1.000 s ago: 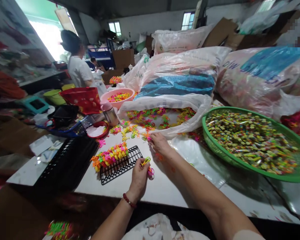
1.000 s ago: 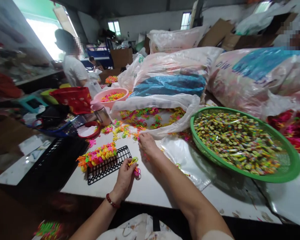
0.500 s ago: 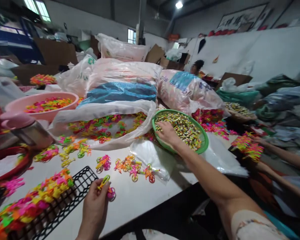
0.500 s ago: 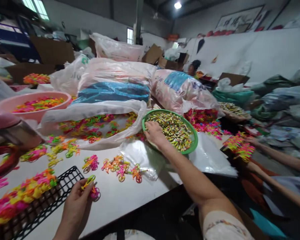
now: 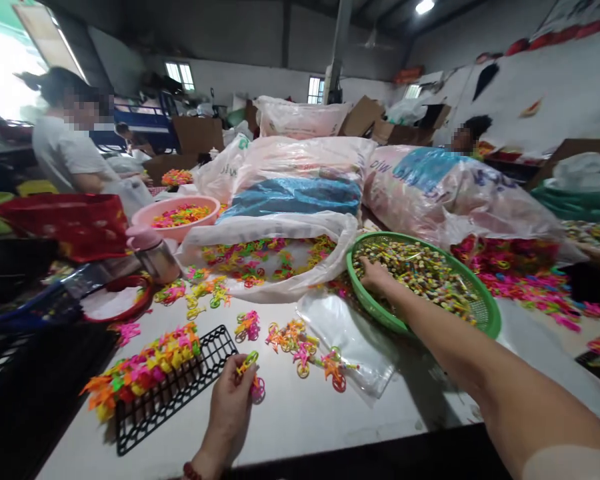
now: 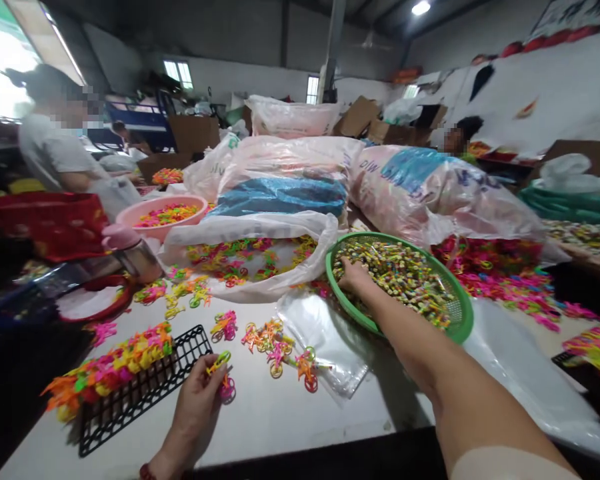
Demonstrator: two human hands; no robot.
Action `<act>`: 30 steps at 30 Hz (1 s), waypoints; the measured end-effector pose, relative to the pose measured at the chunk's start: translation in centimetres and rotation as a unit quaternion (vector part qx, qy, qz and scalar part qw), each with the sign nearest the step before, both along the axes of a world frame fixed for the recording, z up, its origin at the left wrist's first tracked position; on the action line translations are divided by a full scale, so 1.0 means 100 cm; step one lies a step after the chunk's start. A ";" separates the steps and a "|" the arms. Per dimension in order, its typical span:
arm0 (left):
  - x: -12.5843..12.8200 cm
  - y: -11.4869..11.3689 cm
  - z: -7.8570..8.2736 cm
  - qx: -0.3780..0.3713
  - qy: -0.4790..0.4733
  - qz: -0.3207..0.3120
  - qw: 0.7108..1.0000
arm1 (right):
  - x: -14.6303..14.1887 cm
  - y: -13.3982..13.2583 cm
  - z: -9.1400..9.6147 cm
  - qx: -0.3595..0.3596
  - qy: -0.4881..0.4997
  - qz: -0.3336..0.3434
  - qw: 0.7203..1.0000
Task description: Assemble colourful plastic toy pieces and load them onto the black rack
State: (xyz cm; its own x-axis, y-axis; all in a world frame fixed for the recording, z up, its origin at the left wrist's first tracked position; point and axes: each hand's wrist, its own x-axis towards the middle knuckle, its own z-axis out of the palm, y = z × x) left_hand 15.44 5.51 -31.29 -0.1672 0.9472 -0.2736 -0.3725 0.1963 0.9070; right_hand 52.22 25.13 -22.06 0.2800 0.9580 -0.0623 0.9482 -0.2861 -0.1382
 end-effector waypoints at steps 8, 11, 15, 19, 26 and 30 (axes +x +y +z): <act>-0.002 0.001 -0.010 0.022 0.029 -0.018 0.999 | 0.010 -0.001 0.006 -0.057 -0.045 -0.007 0.997; -0.003 0.002 -0.012 0.028 0.036 -0.021 0.999 | 0.009 -0.004 0.000 -0.052 -0.070 -0.026 0.996; -0.003 0.001 -0.012 0.039 0.027 -0.019 0.999 | 0.013 -0.004 -0.003 -0.029 -0.089 -0.005 0.996; -0.003 0.004 -0.002 0.040 0.046 -0.034 0.998 | 0.026 -0.001 0.001 0.014 -0.060 0.006 0.998; 0.007 0.038 0.017 0.082 0.107 -0.012 0.991 | 0.035 -0.019 0.031 0.150 0.252 -0.119 0.949; 0.007 0.067 0.011 0.112 0.124 0.048 0.985 | 0.003 -0.041 0.061 0.266 0.496 -0.136 0.815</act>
